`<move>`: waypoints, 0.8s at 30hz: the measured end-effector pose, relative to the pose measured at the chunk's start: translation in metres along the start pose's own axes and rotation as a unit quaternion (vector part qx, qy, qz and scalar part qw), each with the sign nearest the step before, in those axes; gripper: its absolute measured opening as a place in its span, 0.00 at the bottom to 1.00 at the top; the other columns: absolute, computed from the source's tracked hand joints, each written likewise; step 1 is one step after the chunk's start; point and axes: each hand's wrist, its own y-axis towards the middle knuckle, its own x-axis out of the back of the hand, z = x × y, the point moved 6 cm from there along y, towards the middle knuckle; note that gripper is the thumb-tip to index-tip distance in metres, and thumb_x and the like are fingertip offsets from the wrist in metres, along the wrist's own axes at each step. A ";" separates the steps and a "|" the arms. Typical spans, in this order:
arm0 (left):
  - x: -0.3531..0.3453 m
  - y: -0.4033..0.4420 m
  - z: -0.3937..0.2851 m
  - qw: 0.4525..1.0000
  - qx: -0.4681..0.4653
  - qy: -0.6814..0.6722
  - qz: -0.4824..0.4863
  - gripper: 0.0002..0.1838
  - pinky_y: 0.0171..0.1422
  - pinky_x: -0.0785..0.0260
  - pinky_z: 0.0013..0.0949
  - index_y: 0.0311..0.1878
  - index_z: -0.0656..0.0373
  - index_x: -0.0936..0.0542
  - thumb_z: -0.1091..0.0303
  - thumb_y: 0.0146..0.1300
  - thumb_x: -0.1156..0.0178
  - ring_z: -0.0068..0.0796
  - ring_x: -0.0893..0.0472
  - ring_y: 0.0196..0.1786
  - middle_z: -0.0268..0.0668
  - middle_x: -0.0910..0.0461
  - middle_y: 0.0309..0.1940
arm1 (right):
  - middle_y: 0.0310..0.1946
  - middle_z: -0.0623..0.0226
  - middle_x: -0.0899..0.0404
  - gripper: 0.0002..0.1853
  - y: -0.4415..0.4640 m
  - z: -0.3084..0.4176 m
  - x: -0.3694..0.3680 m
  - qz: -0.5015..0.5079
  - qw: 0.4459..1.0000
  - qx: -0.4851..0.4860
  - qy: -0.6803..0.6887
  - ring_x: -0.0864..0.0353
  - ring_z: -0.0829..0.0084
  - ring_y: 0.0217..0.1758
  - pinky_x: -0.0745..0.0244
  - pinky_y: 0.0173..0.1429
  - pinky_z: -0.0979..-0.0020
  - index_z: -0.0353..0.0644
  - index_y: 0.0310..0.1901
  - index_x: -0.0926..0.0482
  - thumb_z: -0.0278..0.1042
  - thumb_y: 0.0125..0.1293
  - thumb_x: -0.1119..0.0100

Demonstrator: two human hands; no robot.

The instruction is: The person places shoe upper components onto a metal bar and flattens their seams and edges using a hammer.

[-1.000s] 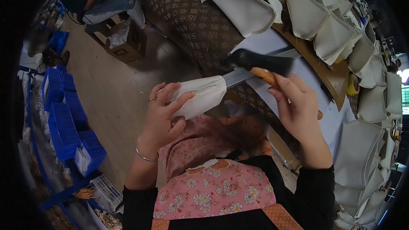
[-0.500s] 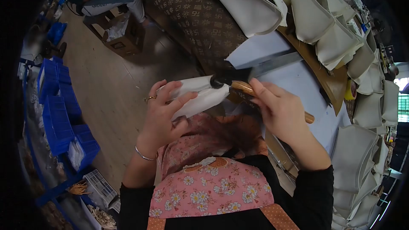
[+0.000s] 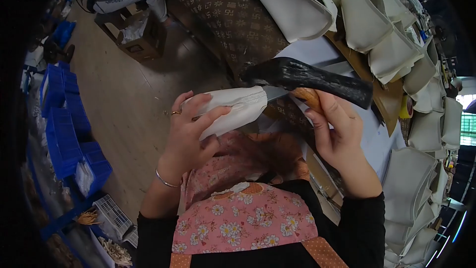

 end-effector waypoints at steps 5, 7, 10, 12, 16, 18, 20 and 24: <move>0.000 0.002 0.000 1.000 0.008 -0.020 0.015 0.30 0.70 0.36 0.52 0.54 0.37 0.15 0.69 0.40 0.35 0.53 0.27 0.60 0.39 0.26 0.56 | 0.41 0.56 0.16 0.23 0.002 -0.001 -0.021 0.168 0.984 -0.050 -0.036 0.15 0.52 0.38 0.20 0.40 0.66 0.41 0.59 0.21 0.20 0.60 0.35; -0.002 0.000 0.001 0.999 0.008 -0.030 0.013 0.31 0.70 0.36 0.52 0.54 0.37 0.16 0.70 0.41 0.35 0.53 0.27 0.60 0.39 0.26 0.56 | 0.40 0.57 0.17 0.23 0.000 -0.001 -0.003 0.101 0.995 -0.007 -0.026 0.15 0.52 0.39 0.20 0.39 0.66 0.41 0.59 0.22 0.21 0.60 0.35; 0.000 -0.001 0.000 1.000 0.004 -0.012 0.000 0.31 0.70 0.37 0.53 0.54 0.38 0.16 0.71 0.41 0.35 0.54 0.29 0.61 0.39 0.27 0.57 | 0.41 0.57 0.17 0.23 -0.010 -0.004 -0.017 0.069 0.998 -0.003 -0.007 0.15 0.53 0.39 0.20 0.39 0.66 0.41 0.59 0.22 0.21 0.61 0.35; -0.001 -0.001 0.000 0.999 0.017 -0.024 0.017 0.30 0.71 0.38 0.53 0.55 0.39 0.16 0.72 0.42 0.35 0.54 0.30 0.62 0.40 0.28 0.58 | 0.44 0.59 0.16 0.25 -0.009 0.003 -0.036 0.142 0.989 -0.027 -0.024 0.14 0.55 0.39 0.19 0.39 0.64 0.43 0.61 0.23 0.22 0.60 0.33; -0.001 -0.003 0.000 0.999 0.014 -0.035 0.004 0.29 0.72 0.39 0.53 0.54 0.43 0.17 0.72 0.43 0.35 0.54 0.31 0.63 0.41 0.28 0.58 | 0.45 0.60 0.16 0.27 0.000 0.003 -0.030 0.171 0.984 -0.035 -0.030 0.14 0.56 0.39 0.19 0.39 0.62 0.44 0.62 0.23 0.24 0.60 0.33; -0.002 -0.005 0.003 0.998 0.030 -0.055 -0.013 0.27 0.73 0.39 0.54 0.53 0.46 0.19 0.72 0.44 0.36 0.55 0.31 0.64 0.41 0.27 0.58 | 0.44 0.59 0.16 0.25 -0.003 0.004 -0.027 0.190 0.980 -0.038 -0.045 0.15 0.56 0.38 0.19 0.40 0.64 0.43 0.61 0.22 0.23 0.60 0.33; -0.001 -0.003 0.003 0.998 0.022 -0.061 -0.007 0.26 0.73 0.39 0.54 0.52 0.46 0.19 0.72 0.44 0.36 0.56 0.32 0.64 0.41 0.27 0.58 | 0.44 0.59 0.15 0.24 -0.001 0.003 -0.015 0.154 0.986 -0.017 -0.063 0.15 0.55 0.38 0.19 0.40 0.64 0.43 0.60 0.21 0.23 0.60 0.34; -0.002 -0.004 0.004 0.998 0.007 -0.060 -0.012 0.26 0.73 0.39 0.53 0.51 0.46 0.19 0.74 0.44 0.36 0.54 0.30 0.63 0.41 0.27 0.58 | 0.44 0.59 0.15 0.23 0.001 0.008 -0.002 0.004 0.999 -0.039 -0.006 0.15 0.54 0.38 0.19 0.41 0.66 0.43 0.59 0.20 0.23 0.60 0.34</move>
